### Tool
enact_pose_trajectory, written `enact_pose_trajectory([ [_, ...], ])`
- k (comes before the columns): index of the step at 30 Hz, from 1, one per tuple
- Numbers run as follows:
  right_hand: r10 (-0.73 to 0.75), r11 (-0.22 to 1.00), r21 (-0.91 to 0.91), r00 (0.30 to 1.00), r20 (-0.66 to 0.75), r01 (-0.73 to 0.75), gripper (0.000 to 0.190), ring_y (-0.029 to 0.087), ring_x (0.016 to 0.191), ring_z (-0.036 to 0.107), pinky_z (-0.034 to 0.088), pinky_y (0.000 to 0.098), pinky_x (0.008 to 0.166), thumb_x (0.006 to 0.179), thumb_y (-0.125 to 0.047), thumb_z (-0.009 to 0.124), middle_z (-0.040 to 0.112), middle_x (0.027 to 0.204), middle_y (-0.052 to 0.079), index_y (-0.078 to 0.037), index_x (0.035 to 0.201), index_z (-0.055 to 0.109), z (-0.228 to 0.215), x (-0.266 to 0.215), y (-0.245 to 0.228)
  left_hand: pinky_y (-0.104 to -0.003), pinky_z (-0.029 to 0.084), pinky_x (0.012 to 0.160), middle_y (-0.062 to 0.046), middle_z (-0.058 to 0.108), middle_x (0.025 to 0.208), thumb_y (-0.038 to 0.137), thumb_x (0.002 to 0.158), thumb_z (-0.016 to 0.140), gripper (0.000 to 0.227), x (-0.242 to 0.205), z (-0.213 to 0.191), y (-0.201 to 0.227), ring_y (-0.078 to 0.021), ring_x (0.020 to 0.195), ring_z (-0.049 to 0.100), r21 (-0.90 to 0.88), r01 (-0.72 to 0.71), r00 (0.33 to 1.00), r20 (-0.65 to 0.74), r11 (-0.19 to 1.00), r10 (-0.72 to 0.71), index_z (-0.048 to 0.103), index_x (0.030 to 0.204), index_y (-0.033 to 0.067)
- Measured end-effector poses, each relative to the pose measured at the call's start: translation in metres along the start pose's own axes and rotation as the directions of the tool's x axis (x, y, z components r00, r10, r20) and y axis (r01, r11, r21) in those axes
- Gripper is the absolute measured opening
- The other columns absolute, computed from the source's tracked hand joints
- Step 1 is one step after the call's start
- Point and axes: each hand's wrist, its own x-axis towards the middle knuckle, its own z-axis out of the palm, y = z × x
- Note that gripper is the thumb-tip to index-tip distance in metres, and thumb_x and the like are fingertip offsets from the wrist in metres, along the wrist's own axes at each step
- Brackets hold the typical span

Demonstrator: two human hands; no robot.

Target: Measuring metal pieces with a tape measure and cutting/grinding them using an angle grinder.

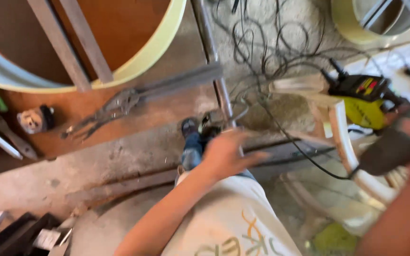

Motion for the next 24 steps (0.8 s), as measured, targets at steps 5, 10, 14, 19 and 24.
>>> enact_pose_trajectory([
  [5, -0.294, 0.933, -0.151, 0.934, 0.203, 0.327, 0.063, 0.026, 0.105, 0.060, 0.048, 0.0439, 0.092, 0.081, -0.014, 0.069, 0.060, 0.118, 0.013, 0.013, 0.133, 0.046, 0.096, -0.096, -0.024, -0.044, 0.053, 0.100, -0.024, 0.067, 0.127, 0.061, 0.062, 0.087, 0.101, 0.008, 0.115, 0.064, -0.0392, 0.118, 0.065, -0.202, -0.075, 0.822, 0.542, 0.977, 0.175, 0.055, 0.137, 0.0013],
  [10, 0.069, 0.767, 0.550, 0.894, 0.442, -0.331, 0.073, 0.034, 0.107, 0.066, 0.055, 0.0480, 0.100, 0.107, -0.054, 0.065, 0.065, 0.122, 0.021, 0.009, 0.141, 0.050, 0.021, -0.107, 0.062, -0.041, 0.053, 0.099, -0.019, 0.073, 0.124, 0.045, 0.061, 0.087, 0.093, -0.033, 0.163, 0.043, -0.0324, 0.117, 0.069, -0.375, 0.244, 0.772, 0.633, 0.894, 0.055, 0.057, 0.138, 0.0019],
  [14, 0.125, 0.766, 0.521, 0.883, 0.453, -0.376, 0.092, 0.035, 0.099, 0.067, 0.057, 0.0495, 0.083, 0.090, -0.073, 0.059, 0.066, 0.120, 0.021, -0.002, 0.147, 0.046, 0.038, -0.125, 0.057, -0.039, 0.051, 0.105, -0.014, 0.072, 0.125, 0.035, 0.067, 0.091, 0.084, -0.043, 0.175, 0.004, -0.0233, 0.118, 0.066, -0.533, 0.207, 0.704, 0.664, 0.820, 0.254, 0.060, 0.137, -0.0001],
  [19, 0.132, 0.645, 0.650, 0.897, 0.423, -0.402, 0.084, 0.035, 0.093, 0.068, 0.056, 0.0481, 0.079, 0.104, -0.071, 0.048, 0.067, 0.116, 0.022, 0.000, 0.148, 0.048, 0.024, -0.123, 0.121, -0.037, 0.049, 0.107, -0.010, 0.069, 0.126, 0.031, 0.072, 0.090, 0.075, -0.043, 0.175, -0.008, -0.0216, 0.120, 0.063, -0.531, 0.306, 0.595, 0.754, 0.790, 0.277, 0.062, 0.135, -0.0003],
  [24, 0.323, 0.706, 0.598, 0.924, 0.203, -0.379, 0.085, 0.033, 0.084, 0.068, 0.057, 0.0470, 0.073, 0.104, -0.078, 0.041, 0.067, 0.107, 0.021, -0.003, 0.142, 0.050, 0.043, -0.132, 0.114, -0.044, 0.051, 0.091, -0.010, 0.065, 0.122, 0.028, 0.068, 0.090, 0.096, -0.020, 0.162, -0.023, -0.0263, 0.110, 0.062, -0.387, 0.599, 0.439, 0.891, 0.701, 0.117, 0.050, 0.152, 0.0048],
])
